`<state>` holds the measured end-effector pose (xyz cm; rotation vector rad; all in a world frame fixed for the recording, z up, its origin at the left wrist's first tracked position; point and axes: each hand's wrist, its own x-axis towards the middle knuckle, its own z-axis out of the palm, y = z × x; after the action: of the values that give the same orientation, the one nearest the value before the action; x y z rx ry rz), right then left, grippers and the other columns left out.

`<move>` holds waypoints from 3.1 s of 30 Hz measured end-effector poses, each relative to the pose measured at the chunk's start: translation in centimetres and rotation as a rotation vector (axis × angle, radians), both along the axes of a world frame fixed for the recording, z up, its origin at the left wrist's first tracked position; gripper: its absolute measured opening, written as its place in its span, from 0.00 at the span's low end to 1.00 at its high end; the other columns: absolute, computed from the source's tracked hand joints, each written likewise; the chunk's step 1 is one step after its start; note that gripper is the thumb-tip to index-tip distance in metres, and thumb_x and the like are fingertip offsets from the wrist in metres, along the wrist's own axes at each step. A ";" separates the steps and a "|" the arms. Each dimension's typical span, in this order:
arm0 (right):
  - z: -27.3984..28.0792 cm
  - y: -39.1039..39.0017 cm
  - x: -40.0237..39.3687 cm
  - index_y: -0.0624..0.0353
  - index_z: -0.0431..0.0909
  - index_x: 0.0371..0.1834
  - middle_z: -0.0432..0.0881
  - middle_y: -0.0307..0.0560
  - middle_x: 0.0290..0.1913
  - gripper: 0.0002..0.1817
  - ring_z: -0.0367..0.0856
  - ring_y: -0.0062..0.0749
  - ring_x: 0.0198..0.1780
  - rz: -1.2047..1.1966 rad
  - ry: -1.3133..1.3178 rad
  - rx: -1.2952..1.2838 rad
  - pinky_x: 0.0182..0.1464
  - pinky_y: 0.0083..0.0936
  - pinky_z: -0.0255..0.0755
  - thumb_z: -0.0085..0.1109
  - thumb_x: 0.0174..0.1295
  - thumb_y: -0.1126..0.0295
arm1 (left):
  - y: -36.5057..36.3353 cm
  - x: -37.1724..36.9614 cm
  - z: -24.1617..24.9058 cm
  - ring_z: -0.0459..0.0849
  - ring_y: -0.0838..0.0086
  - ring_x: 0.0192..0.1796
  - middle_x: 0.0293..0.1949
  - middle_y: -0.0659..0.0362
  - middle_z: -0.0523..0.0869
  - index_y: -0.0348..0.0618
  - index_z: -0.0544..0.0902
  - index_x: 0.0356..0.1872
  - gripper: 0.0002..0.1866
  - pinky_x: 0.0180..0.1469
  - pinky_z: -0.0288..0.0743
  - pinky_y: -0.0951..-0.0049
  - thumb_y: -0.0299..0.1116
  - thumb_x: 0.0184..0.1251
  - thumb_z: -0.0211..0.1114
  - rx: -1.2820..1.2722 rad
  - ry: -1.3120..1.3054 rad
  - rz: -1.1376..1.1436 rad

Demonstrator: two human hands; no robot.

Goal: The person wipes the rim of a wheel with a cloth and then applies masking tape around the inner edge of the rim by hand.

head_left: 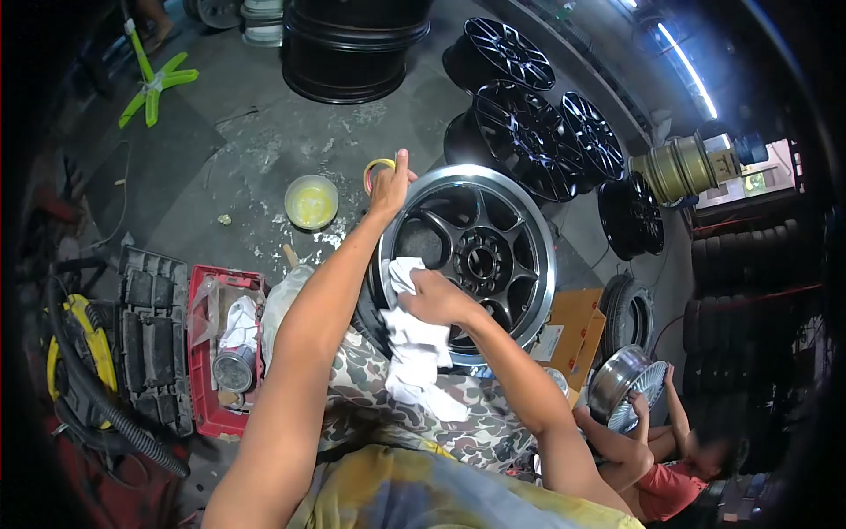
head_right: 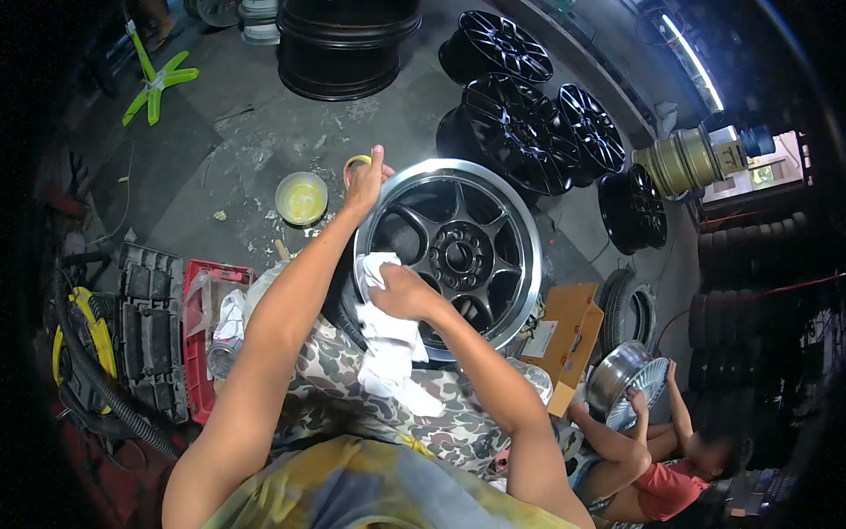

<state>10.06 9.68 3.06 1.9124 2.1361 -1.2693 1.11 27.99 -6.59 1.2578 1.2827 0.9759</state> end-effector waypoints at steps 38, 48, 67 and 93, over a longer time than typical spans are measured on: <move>-1.6 16.0 12.2 0.57 0.82 0.55 0.85 0.63 0.45 0.24 0.84 0.59 0.49 0.308 -0.400 0.504 0.55 0.46 0.77 0.59 0.53 0.66 | -0.2 -0.5 0.7 0.86 0.46 0.43 0.31 0.40 0.88 0.33 0.89 0.30 0.46 0.55 0.73 0.54 0.64 0.78 0.31 0.053 0.111 -0.010; -1.7 4.5 26.4 0.72 0.83 0.45 0.83 0.75 0.46 0.20 0.85 0.61 0.53 -0.491 -0.432 0.240 0.56 0.46 0.75 0.53 0.60 0.65 | 0.0 -0.5 0.1 0.85 0.44 0.48 0.36 0.38 0.88 0.34 0.90 0.31 0.45 0.58 0.72 0.53 0.65 0.77 0.33 0.068 0.125 -0.021; 12.5 -17.1 15.2 0.64 0.84 0.44 0.87 0.50 0.41 0.17 0.84 0.33 0.41 -0.329 -0.251 -0.382 0.44 0.34 0.76 0.59 0.58 0.63 | -1.5 -1.6 6.4 0.86 0.46 0.53 0.47 0.40 0.88 0.36 0.87 0.45 0.20 0.57 0.79 0.52 0.44 0.62 0.69 0.332 0.754 -0.302; 0.8 -12.6 19.6 0.60 0.82 0.49 0.89 0.53 0.36 0.16 0.90 0.43 0.37 0.398 -1.006 0.030 0.38 0.41 0.83 0.59 0.59 0.68 | -2.7 -0.8 7.1 0.87 0.50 0.54 0.49 0.42 0.88 0.37 0.88 0.46 0.15 0.55 0.81 0.56 0.28 0.58 0.63 0.229 0.881 -0.393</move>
<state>29.63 -2.97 3.90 1.4885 1.7828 -0.1127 0.35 25.28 0.52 2.1553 1.4895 0.2632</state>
